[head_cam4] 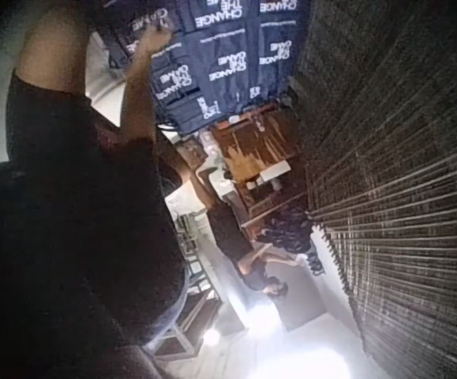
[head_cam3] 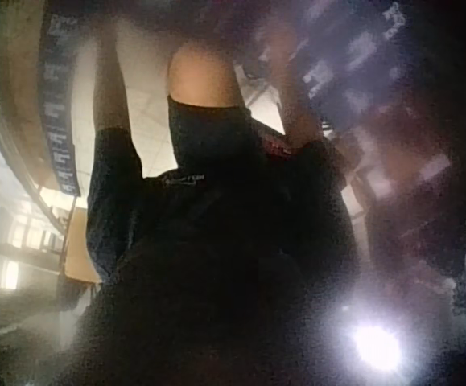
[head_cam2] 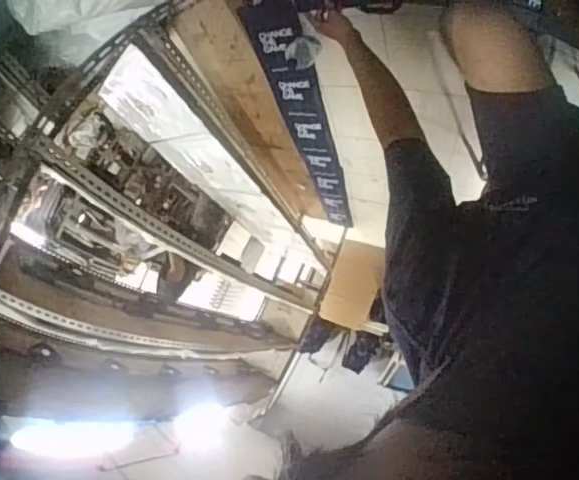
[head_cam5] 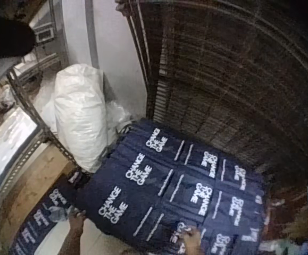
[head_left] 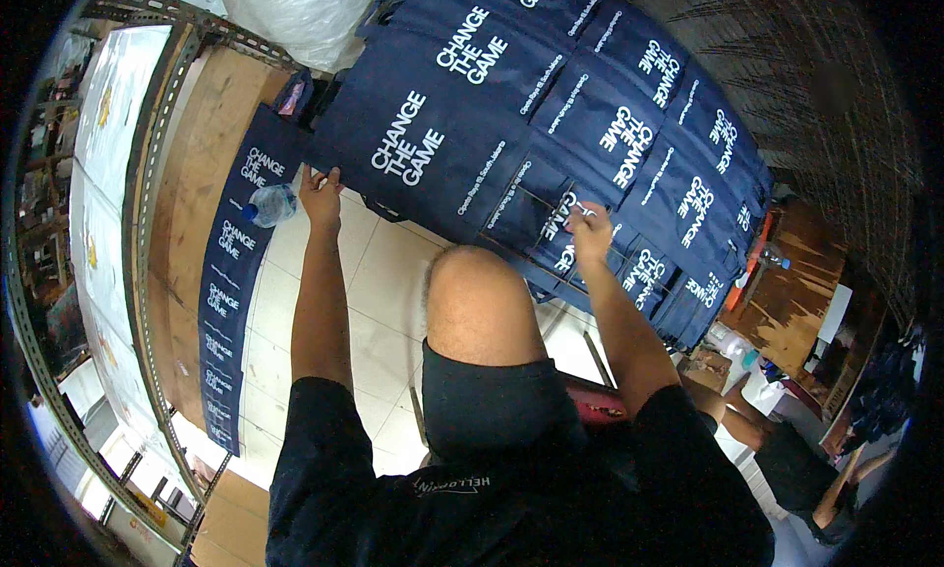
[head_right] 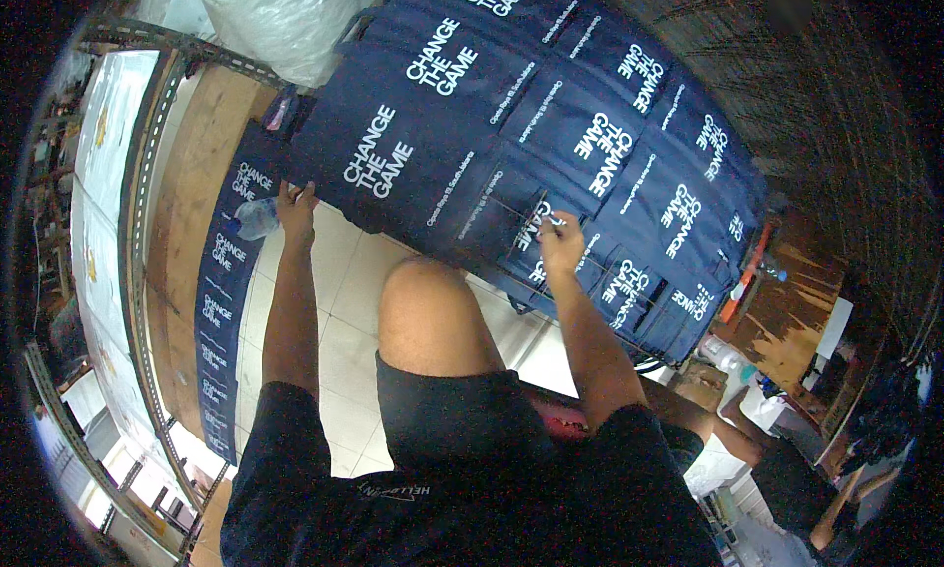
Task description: The person repeatedly picks up blue tote bags from a table, folds them by hand, and places them into a stack. Another person is visible in the background working at a separate table.
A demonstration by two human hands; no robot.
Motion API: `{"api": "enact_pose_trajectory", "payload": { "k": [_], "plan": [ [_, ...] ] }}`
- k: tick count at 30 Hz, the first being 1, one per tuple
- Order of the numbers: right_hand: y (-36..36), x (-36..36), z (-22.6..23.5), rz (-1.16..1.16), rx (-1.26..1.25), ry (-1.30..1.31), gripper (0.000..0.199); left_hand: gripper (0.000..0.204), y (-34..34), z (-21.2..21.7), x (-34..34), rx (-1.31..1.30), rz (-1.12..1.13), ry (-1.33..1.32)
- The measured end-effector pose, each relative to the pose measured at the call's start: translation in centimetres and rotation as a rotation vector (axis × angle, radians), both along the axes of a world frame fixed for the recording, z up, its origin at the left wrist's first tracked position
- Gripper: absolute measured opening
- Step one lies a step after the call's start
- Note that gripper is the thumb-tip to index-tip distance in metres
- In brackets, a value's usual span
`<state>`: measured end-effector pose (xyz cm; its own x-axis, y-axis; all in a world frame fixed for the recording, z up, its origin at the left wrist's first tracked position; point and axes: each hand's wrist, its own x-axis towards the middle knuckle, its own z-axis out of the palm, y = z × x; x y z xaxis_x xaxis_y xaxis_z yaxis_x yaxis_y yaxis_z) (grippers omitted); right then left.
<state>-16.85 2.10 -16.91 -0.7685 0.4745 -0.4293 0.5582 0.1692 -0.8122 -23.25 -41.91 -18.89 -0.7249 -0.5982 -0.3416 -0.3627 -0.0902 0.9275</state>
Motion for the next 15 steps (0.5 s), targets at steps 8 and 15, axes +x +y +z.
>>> {"api": "enact_pose_trajectory", "payload": {
  "k": [8, 15],
  "plan": [
    [9.2, 6.4, 0.3, -0.214, -0.004, 0.032, 0.025, 0.083, -0.3, 0.4, 0.0, 0.015, -0.038, -0.043],
    [16.2, 12.2, 7.3, -0.312, 0.087, 0.078, 0.020, 0.084, -0.5, -0.7, 3.6, -0.135, 0.171, -0.219]
  ]
}}
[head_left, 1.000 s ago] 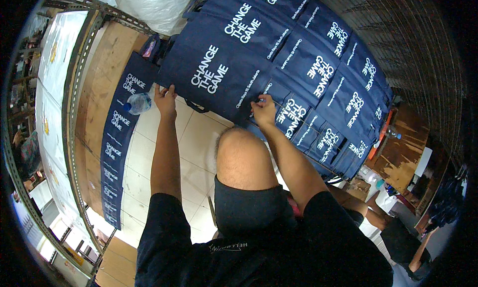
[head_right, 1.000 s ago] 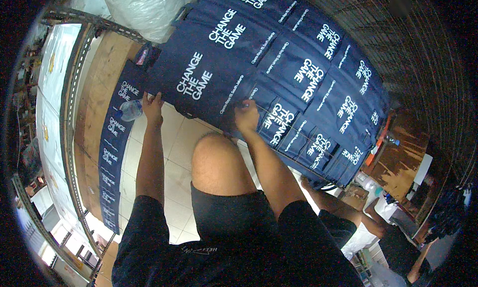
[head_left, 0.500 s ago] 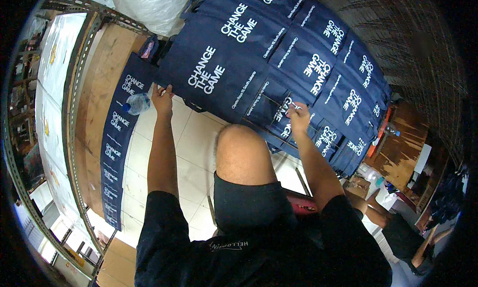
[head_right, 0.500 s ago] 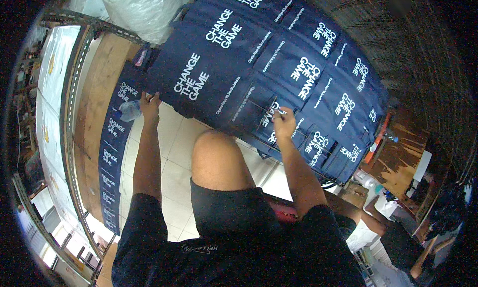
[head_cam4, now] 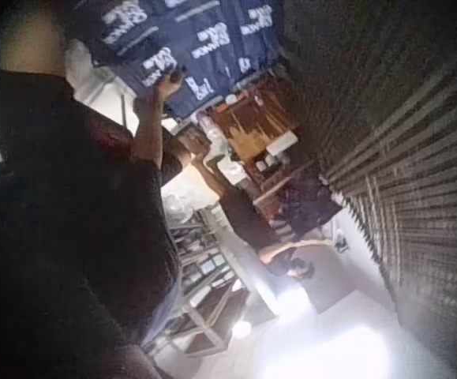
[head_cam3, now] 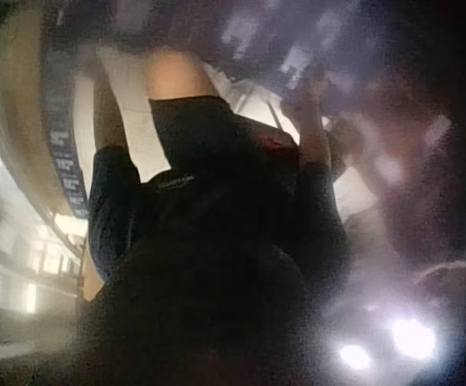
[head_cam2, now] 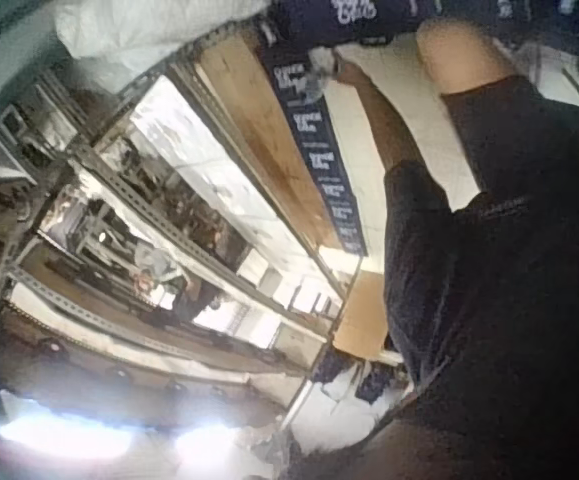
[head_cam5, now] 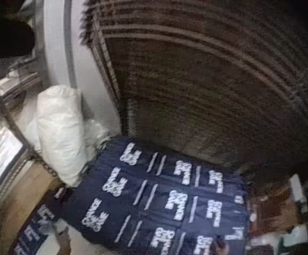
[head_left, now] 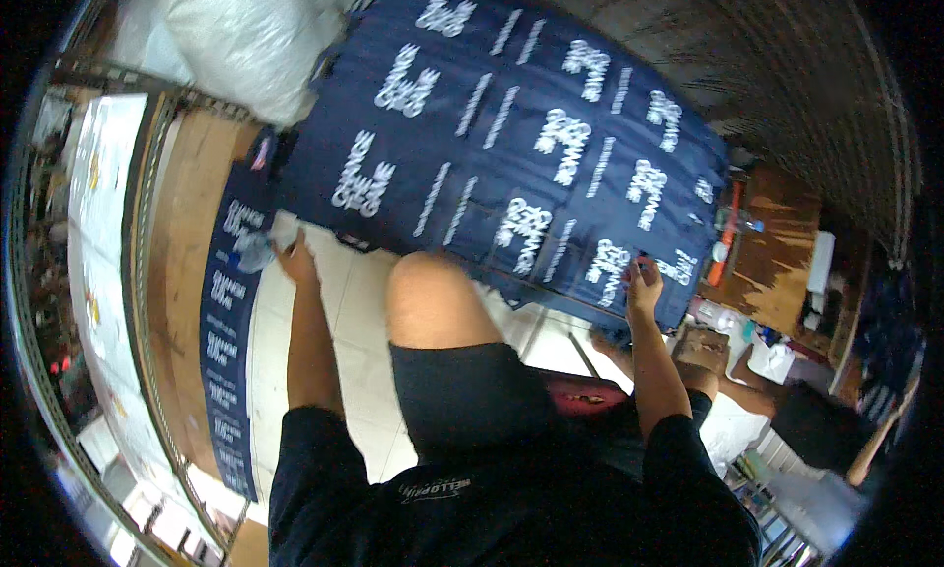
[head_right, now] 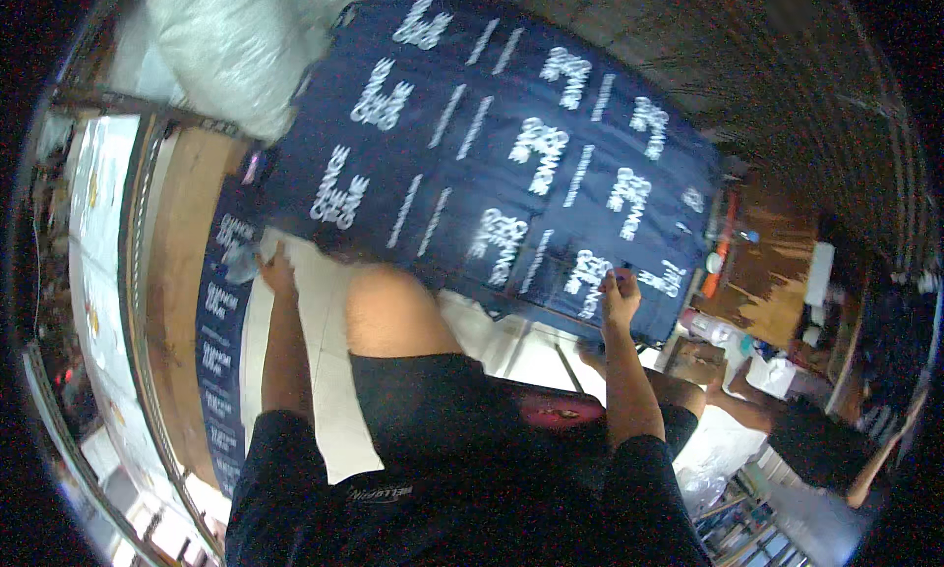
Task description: The person repeatedly picks up blue tote bags from a table, folds them by hand, and places them into a stack. Another person is visible in the background working at a separate table.
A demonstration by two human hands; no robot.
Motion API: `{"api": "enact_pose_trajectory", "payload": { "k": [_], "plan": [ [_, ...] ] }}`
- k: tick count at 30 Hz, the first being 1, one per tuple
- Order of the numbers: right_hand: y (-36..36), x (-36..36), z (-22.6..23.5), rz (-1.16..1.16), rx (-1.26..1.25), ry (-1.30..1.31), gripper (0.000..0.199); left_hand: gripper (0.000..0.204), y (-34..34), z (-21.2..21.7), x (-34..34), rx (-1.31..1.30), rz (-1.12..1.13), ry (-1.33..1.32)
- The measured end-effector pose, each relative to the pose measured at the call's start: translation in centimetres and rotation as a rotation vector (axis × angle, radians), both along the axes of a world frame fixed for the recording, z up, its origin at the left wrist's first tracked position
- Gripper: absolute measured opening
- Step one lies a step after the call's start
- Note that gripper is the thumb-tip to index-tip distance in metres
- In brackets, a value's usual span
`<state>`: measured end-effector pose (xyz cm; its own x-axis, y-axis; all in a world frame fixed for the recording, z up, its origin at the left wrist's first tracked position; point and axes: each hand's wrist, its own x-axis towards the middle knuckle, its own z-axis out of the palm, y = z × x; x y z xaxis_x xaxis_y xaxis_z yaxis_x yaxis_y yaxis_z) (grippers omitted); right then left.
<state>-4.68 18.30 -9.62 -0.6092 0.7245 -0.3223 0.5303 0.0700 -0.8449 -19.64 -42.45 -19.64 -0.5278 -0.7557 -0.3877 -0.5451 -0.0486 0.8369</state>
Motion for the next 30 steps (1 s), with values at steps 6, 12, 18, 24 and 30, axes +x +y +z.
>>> {"api": "enact_pose_trajectory", "payload": {
  "k": [6, 12, 18, 24, 30],
  "plan": [
    [15.8, 8.2, 8.4, -0.269, 0.225, 0.201, 0.022, 0.056, 0.5, -6.4, 10.6, -0.258, -0.297, 0.245],
    [29.6, 15.5, 24.4, -0.550, 0.747, 0.693, 0.016, 0.057, 4.3, -5.4, 16.8, -0.521, -0.418, 0.186],
    [39.6, 24.9, 39.9, -0.776, 0.662, 0.973, 0.049, 0.058, 7.2, 5.1, 11.2, -0.574, -0.442, 0.180],
    [49.3, 28.2, 48.4, -0.839, 0.157, 0.789, 0.090, 0.058, 10.7, 15.0, 9.7, -0.645, -0.370, 0.156],
    [57.8, 30.5, 47.5, -0.692, 0.031, 1.210, 0.075, 0.048, 11.3, 22.8, 12.6, -0.692, -0.217, 0.150]
  ]
}}
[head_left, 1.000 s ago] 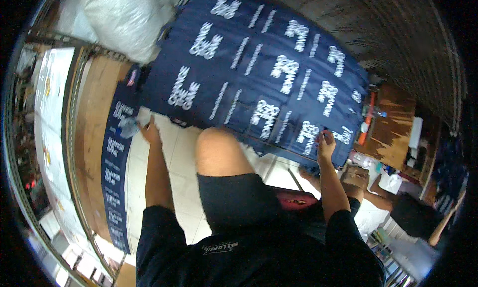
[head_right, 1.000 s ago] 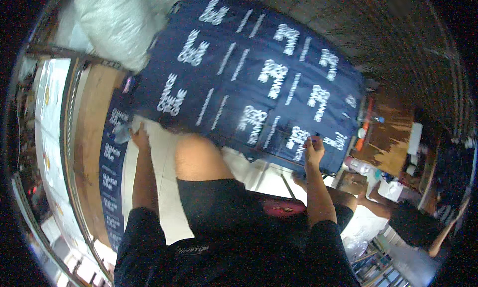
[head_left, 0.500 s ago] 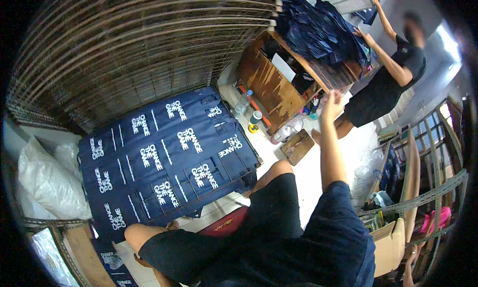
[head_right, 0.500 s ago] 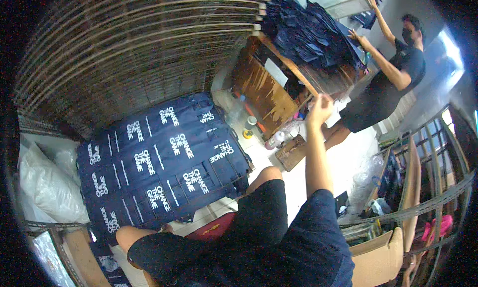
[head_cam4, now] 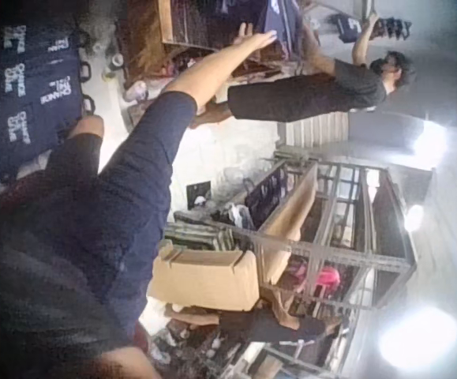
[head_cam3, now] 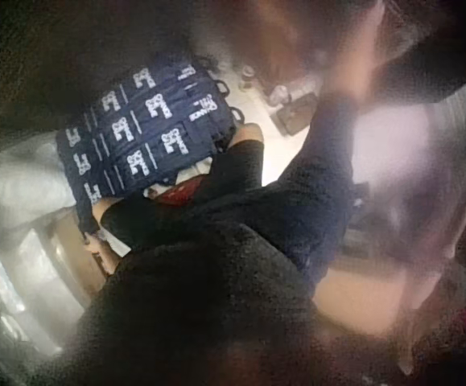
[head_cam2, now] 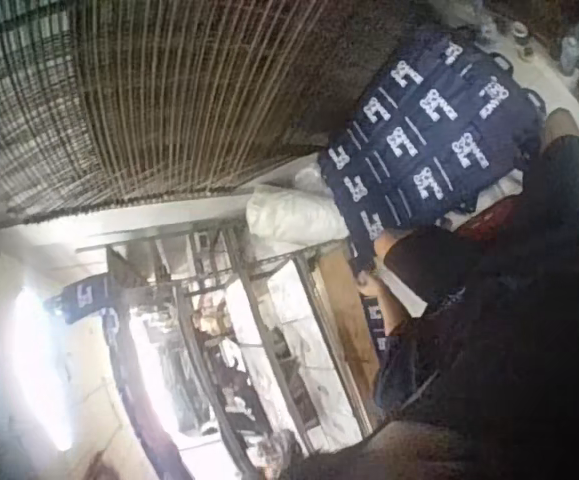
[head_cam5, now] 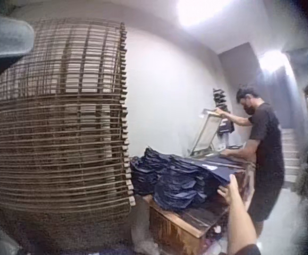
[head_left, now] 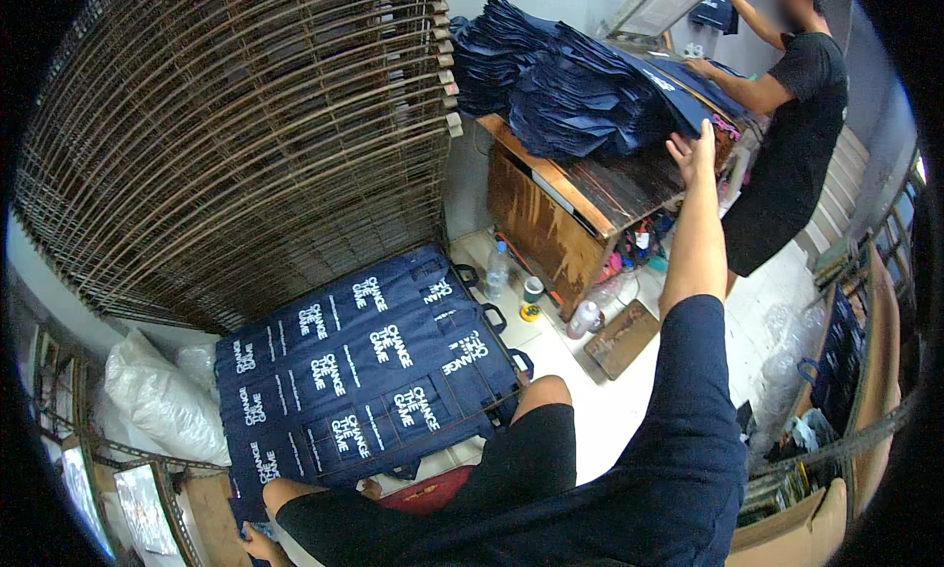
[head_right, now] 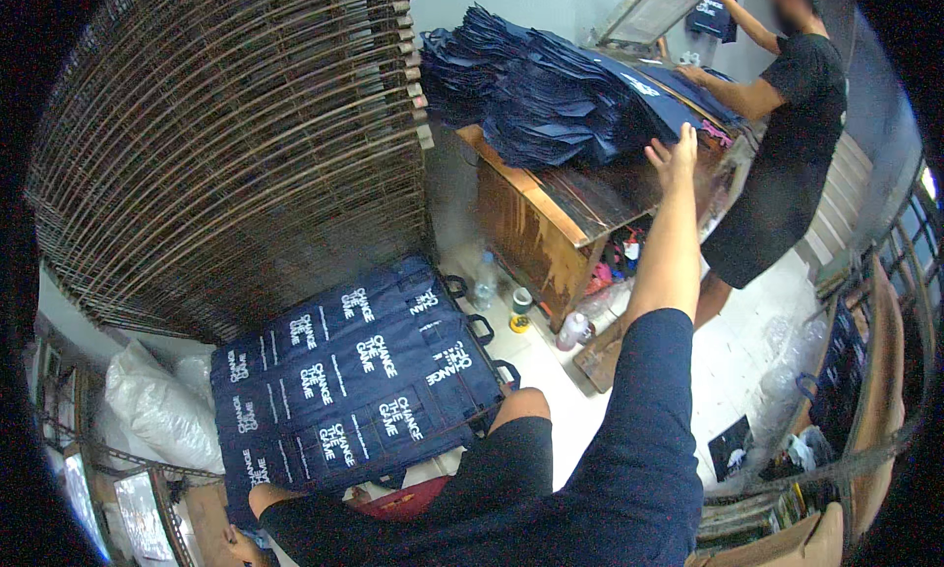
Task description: The person repeatedly picks up blue tote bags from a table, folds them by hand, and places them into a stack. Another person is visible in the background working at a separate table.
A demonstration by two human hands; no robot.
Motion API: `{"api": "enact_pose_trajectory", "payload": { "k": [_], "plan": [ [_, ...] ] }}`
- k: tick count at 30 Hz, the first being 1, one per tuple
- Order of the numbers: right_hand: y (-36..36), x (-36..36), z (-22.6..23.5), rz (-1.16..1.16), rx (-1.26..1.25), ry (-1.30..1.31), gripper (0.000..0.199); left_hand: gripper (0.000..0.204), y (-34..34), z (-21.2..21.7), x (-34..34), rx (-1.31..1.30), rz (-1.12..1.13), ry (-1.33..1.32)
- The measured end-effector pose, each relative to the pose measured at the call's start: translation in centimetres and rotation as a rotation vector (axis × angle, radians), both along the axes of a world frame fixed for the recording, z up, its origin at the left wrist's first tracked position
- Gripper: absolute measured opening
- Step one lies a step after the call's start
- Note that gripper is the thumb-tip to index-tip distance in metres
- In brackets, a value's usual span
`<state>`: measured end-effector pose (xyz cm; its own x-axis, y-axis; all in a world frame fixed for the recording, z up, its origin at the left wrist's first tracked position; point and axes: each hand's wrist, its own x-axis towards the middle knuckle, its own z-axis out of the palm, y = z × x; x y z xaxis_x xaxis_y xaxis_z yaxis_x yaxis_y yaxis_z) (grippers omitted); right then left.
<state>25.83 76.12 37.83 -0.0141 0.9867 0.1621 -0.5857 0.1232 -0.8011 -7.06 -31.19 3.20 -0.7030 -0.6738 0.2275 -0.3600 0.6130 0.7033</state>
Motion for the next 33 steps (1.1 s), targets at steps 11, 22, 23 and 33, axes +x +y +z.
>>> {"api": "enact_pose_trajectory", "payload": {
  "k": [11, 22, 23, 33],
  "plan": [
    [-3.8, 6.2, 9.2, -0.408, 0.547, 0.258, 0.034, 0.028, 15.7, 11.5, -0.3, 0.141, -0.534, 0.385],
    [-28.6, 4.9, 18.1, -0.718, 1.256, -0.717, 0.032, 0.066, 46.0, 13.4, 17.0, 1.110, -2.175, -0.785],
    [-30.4, 4.5, 16.9, -0.688, 1.284, -0.782, 0.033, 0.074, 46.5, 13.6, 19.0, 1.254, -2.157, -1.038],
    [-47.7, -8.0, -3.9, 0.343, 0.195, -0.290, 0.037, 0.133, 32.8, 10.5, 12.8, 2.210, -1.138, -1.234]
  ]
}}
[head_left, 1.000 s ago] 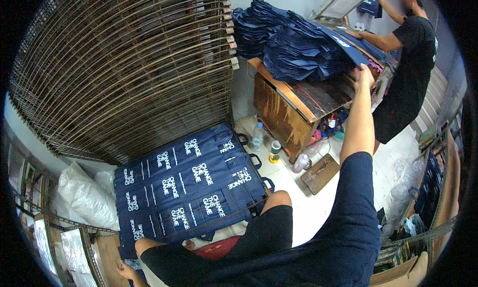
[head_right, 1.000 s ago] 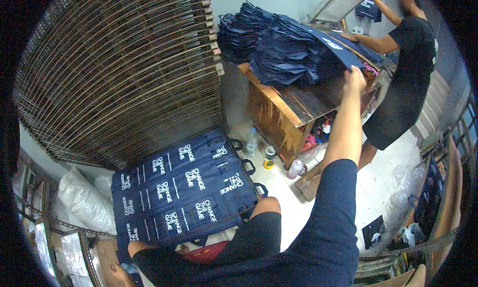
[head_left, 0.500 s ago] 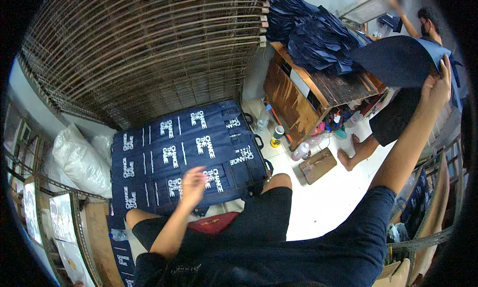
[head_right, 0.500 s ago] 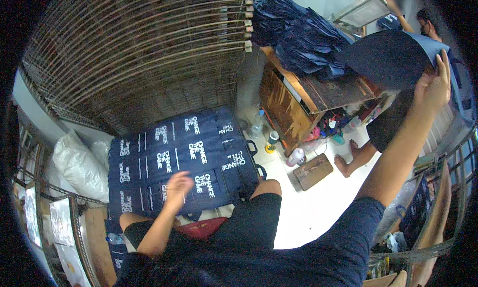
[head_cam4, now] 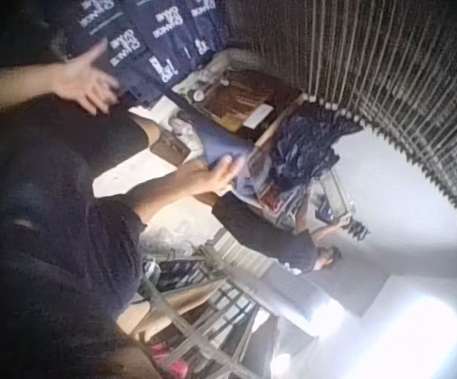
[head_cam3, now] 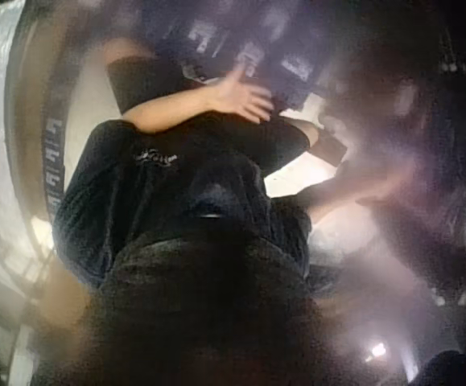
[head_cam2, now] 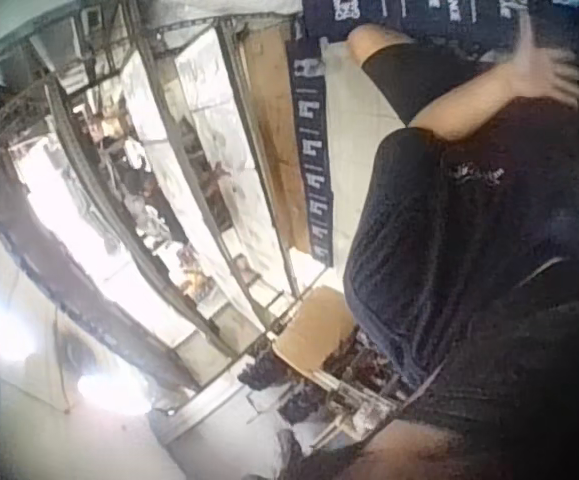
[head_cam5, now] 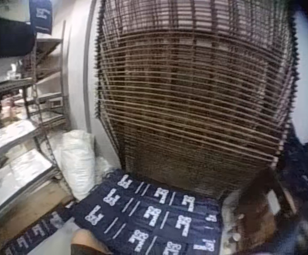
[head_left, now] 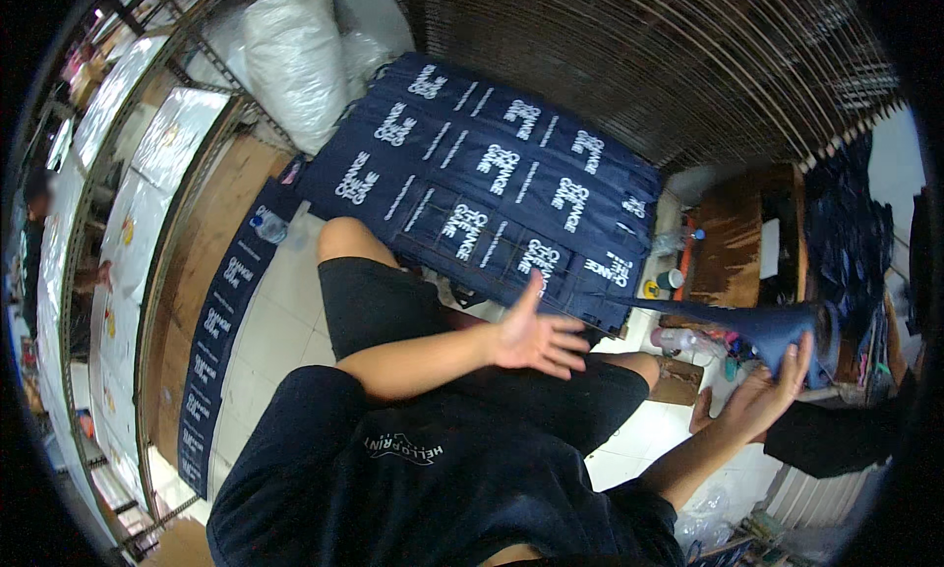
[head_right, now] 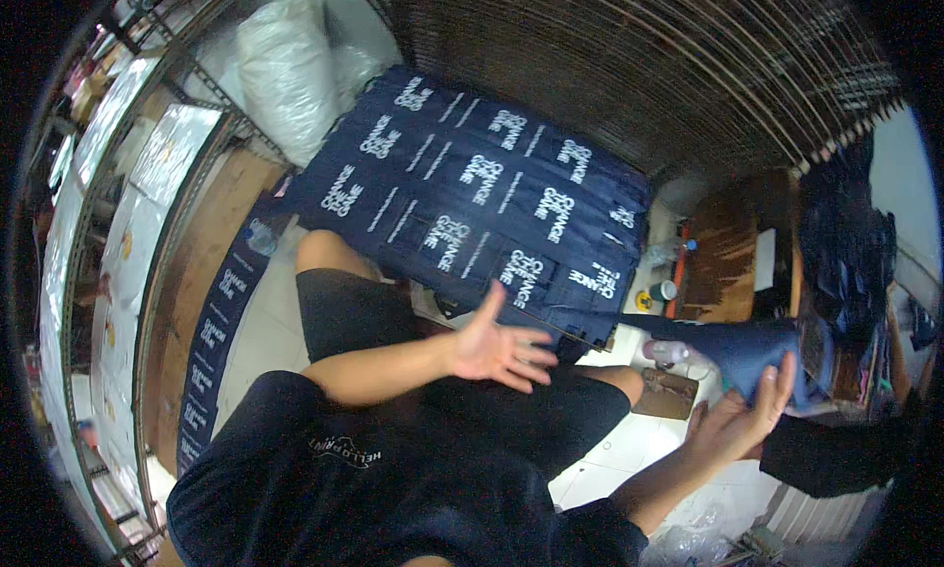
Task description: The person repeatedly picks up blue tote bags from a table, folds them by hand, and places them into a stack. Another person is visible in the background working at a separate table.
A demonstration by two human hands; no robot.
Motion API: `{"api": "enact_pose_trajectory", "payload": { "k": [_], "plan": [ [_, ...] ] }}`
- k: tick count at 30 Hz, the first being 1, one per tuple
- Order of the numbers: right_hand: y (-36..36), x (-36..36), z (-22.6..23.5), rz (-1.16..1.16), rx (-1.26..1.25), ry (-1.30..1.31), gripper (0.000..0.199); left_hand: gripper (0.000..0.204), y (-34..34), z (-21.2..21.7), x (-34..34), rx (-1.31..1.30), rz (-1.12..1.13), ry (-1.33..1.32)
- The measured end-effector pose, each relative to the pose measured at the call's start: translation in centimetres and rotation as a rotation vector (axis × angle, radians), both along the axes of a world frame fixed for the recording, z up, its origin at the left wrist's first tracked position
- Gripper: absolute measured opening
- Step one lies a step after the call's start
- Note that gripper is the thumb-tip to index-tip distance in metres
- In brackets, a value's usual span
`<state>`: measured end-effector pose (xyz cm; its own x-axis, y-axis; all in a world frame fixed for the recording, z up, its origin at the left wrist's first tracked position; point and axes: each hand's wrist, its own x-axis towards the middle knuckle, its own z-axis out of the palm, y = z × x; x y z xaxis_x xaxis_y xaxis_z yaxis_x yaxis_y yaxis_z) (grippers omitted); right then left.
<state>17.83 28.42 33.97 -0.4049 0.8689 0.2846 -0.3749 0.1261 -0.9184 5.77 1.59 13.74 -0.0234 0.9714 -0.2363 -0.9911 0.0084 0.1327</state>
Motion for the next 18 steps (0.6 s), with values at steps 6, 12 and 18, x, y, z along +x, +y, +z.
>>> {"api": "enact_pose_trajectory", "payload": {
  "k": [6, 12, 18],
  "plan": [
    [-5.2, -3.9, -7.0, 0.413, -0.207, -0.246, 0.039, 0.080, -11.2, 0.5, -6.2, -0.456, 0.466, 0.134],
    [-8.3, -9.5, -14.7, 0.570, -0.135, -0.689, 0.044, 0.056, -16.0, -0.2, -11.6, -0.681, 0.598, 0.368],
    [-10.3, -16.0, -26.2, 0.565, 0.063, -0.979, 0.039, 0.047, -19.3, -10.8, -19.2, -1.058, 0.491, 0.926]
  ]
}}
